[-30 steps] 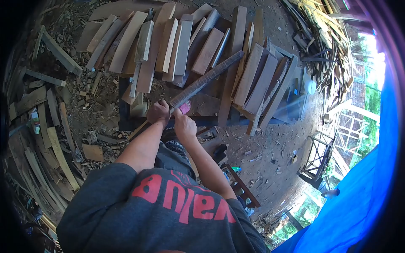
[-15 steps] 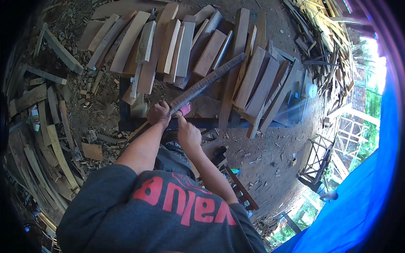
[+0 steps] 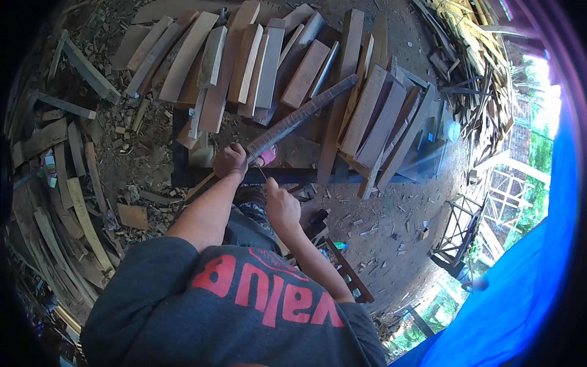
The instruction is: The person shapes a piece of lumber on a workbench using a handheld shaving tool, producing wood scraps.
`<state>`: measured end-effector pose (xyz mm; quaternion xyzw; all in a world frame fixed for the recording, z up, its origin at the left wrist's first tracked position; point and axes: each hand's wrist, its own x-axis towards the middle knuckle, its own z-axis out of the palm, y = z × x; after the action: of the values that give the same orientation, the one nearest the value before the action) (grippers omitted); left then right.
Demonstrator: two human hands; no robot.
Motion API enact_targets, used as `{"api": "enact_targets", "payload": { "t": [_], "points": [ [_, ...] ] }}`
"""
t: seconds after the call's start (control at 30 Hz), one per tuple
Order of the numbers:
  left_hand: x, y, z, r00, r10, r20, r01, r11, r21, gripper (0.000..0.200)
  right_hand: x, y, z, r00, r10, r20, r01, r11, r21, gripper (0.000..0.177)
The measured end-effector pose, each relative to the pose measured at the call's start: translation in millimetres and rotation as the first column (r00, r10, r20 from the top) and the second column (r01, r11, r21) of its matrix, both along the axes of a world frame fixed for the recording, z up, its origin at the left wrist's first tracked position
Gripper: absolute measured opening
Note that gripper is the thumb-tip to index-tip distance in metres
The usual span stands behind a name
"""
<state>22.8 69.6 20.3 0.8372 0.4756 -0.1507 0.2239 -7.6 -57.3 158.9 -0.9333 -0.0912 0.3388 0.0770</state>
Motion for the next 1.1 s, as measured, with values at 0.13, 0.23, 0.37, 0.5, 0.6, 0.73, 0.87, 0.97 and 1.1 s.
{"api": "enact_targets", "payload": {
  "t": [0.13,0.23,0.37,0.5,0.6,0.73,0.87,0.97,1.1],
  "points": [
    [1.8,0.5,1.0,1.000,0.001,-0.008,-0.001,1.000,-0.023,0.046,4.4,5.1,-20.8,0.998,-0.051,0.038,0.050,0.999,0.009,0.012],
    [1.1,-0.3,-6.2,1.000,-0.005,-0.020,0.004,1.000,-0.005,0.047,22.1,23.5,-60.1,0.991,-0.059,0.122,0.044,0.992,0.121,0.013],
    [3.2,-1.2,-5.8,0.999,-0.024,-0.033,0.024,1.000,-0.003,0.048,14.7,11.5,-37.3,0.996,-0.019,0.084,0.012,0.996,0.086,0.012],
    [1.4,1.8,-4.8,0.999,-0.010,-0.036,0.009,1.000,-0.028,0.049,-5.8,-3.3,-24.0,0.995,-0.056,0.079,0.050,0.996,0.068,0.013],
    [-0.6,-0.5,-3.9,1.000,-0.004,-0.025,0.003,0.999,-0.042,0.049,18.3,22.7,-41.3,0.994,-0.055,0.092,0.048,0.996,0.078,0.014],
    [0.9,1.3,-1.6,1.000,-0.021,-0.022,0.020,1.000,-0.017,0.049,29.3,31.9,-59.3,0.992,-0.025,0.120,0.009,0.991,0.131,0.016],
    [1.4,2.0,4.7,0.998,-0.011,-0.057,0.009,0.999,-0.038,0.049,6.4,9.5,-19.7,0.995,-0.009,0.097,0.000,0.995,0.098,0.017],
    [2.3,-0.7,3.9,1.000,-0.016,-0.026,0.014,0.999,-0.046,0.049,5.2,10.8,-18.7,0.997,-0.075,0.031,0.075,0.997,0.007,0.013],
    [2.8,-0.2,-2.7,1.000,-0.001,-0.021,0.001,1.000,-0.022,0.048,28.5,30.2,-55.3,0.991,-0.081,0.107,0.067,0.989,0.131,0.011]
  ]
}}
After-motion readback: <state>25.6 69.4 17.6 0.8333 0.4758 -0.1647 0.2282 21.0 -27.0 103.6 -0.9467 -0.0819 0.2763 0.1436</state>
